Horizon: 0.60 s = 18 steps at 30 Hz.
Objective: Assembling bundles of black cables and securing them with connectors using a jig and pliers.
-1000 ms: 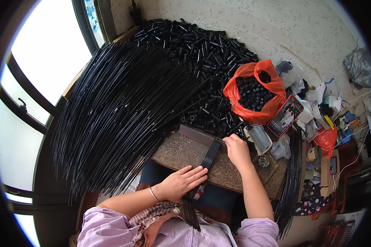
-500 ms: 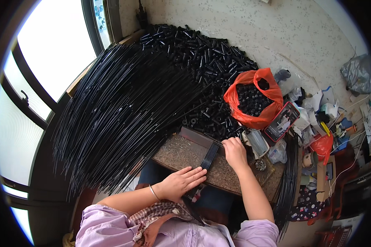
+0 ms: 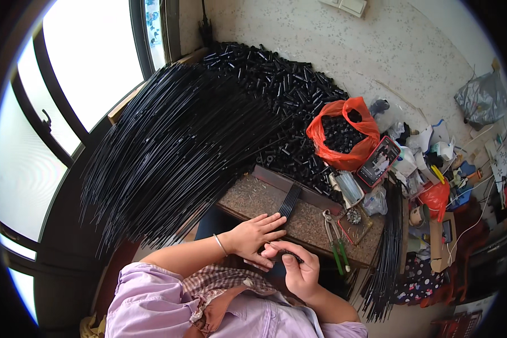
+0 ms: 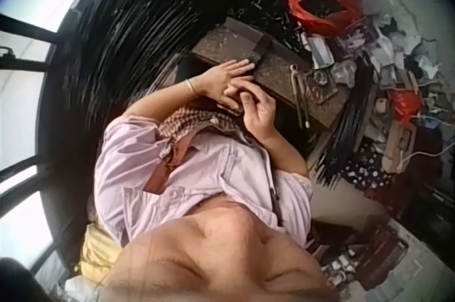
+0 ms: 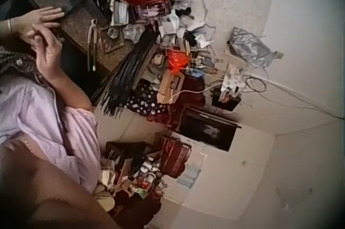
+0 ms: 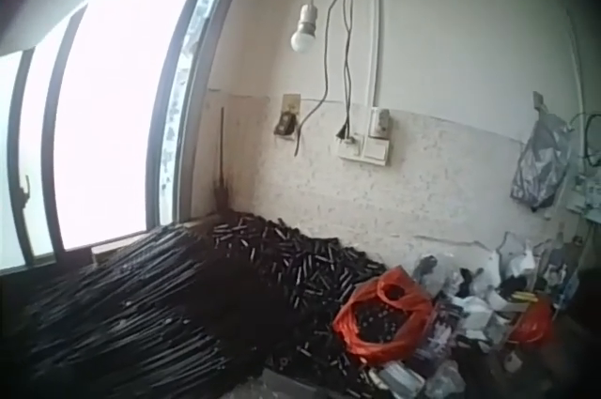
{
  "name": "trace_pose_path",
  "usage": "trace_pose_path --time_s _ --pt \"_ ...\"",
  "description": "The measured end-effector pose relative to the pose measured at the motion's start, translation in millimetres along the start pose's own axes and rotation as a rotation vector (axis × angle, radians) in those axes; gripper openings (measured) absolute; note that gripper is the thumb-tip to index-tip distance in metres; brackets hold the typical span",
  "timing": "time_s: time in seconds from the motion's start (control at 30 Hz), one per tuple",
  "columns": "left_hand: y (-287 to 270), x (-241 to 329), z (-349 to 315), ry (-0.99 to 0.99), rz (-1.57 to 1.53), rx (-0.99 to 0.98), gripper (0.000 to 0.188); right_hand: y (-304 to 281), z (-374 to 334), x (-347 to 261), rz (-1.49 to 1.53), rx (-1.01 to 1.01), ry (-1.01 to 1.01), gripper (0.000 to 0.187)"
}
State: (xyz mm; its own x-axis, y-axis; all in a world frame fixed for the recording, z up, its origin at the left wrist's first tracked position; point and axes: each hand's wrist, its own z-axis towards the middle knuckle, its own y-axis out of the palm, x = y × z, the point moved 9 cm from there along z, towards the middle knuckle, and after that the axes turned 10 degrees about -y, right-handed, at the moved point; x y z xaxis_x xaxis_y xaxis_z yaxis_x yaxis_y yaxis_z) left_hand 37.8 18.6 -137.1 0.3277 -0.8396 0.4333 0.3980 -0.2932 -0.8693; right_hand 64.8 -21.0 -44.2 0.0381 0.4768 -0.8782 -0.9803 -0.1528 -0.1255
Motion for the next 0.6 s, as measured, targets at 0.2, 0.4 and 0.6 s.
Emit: trace_pose_path --time_s 0.2,0.4,0.6 --pt "-42 39 -5 -0.131 0.115 0.039 0.059 -34 -24 -132 0.042 0.287 -0.388 0.012" --pt "-72 73 -7 0.05 -0.635 0.062 0.021 -58 -41 -186 0.289 0.342 -0.718 0.028" --pt "-95 13 -8 -0.521 -1.12 0.49 0.022 13 -30 -6 -0.32 -0.101 0.274 0.044"
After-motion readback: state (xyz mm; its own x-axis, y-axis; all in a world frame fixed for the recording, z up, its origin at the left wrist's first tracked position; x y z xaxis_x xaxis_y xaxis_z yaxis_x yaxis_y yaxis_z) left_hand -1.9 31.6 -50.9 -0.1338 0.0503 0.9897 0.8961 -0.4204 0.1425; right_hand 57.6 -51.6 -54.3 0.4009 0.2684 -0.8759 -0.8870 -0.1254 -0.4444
